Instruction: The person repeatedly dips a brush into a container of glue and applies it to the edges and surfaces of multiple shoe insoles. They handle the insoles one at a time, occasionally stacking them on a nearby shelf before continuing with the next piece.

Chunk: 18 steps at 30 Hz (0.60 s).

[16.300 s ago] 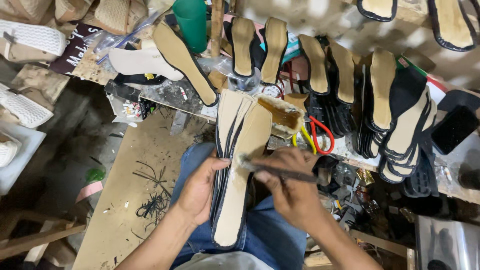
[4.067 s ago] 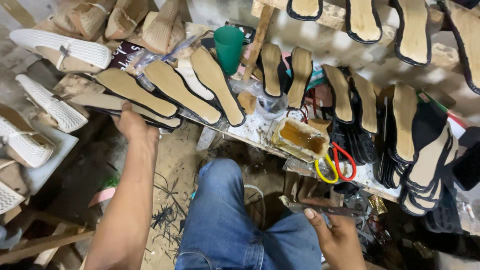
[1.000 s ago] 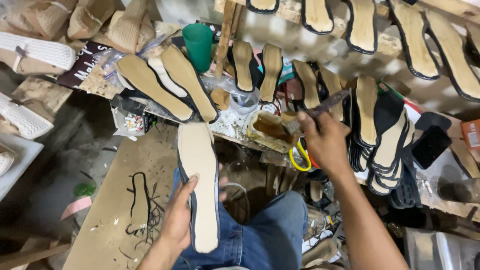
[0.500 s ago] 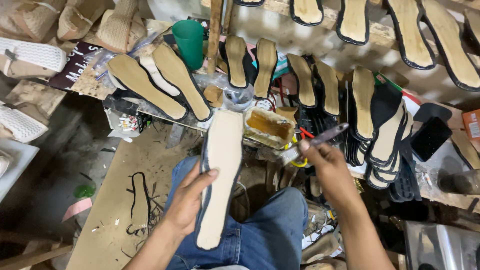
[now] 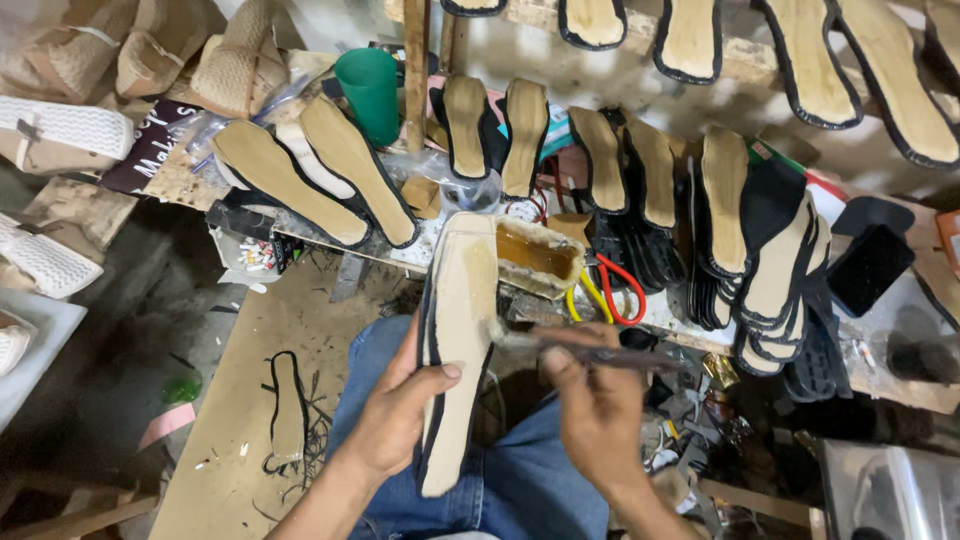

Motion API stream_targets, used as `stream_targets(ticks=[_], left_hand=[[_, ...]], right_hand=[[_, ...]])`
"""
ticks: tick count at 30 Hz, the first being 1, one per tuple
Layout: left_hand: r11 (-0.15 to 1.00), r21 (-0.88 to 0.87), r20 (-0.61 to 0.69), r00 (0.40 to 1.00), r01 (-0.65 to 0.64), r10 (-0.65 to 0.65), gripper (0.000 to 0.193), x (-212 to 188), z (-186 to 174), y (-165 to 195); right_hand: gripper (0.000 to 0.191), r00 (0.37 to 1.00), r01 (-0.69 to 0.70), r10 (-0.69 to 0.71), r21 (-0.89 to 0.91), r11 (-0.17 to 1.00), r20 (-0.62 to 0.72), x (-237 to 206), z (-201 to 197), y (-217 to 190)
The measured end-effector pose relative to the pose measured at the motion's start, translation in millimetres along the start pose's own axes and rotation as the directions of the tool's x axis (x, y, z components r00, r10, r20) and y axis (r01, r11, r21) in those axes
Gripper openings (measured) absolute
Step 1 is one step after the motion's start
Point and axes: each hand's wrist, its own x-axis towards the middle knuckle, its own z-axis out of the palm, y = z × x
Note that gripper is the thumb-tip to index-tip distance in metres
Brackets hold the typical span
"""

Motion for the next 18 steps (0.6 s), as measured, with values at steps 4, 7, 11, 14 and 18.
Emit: stream_targets(ticks=[4,7,11,14,18], left_hand=[[0.858,0.467,0.147,0.976,-0.212,0.161,0.077,-3,5,-11],[0.730,0.627,0.244,0.958,-0.273,0.148,0.071,-3,6,-15],[0.712,0.664,0.260,0.963,-0.229,0.068,0.071,-3,5,-15],[0.710,0.663,0.273,0.960,-0.237,0.065,0.071,-3,5,-14],[0.761,0.620,0.263,0.964,-0.192,0.028,0.075,-5,7,-11]], right_hand=[[0.035,0.890,-0.330,0.455,0.643,0.691,-0.031,-8,15,2],[0.031,0.822,-0.386,0.569,0.749,0.539,0.015,-6,20,-8],[0.035,0.888,-0.263,0.439,0.629,0.732,-0.139,-1,18,-18],[0.032,0.931,-0.158,0.313,0.565,0.810,-0.189,3,15,-18],[0.030,0.978,-0.075,0.141,0.372,0.925,-0.154,9,7,-14]])
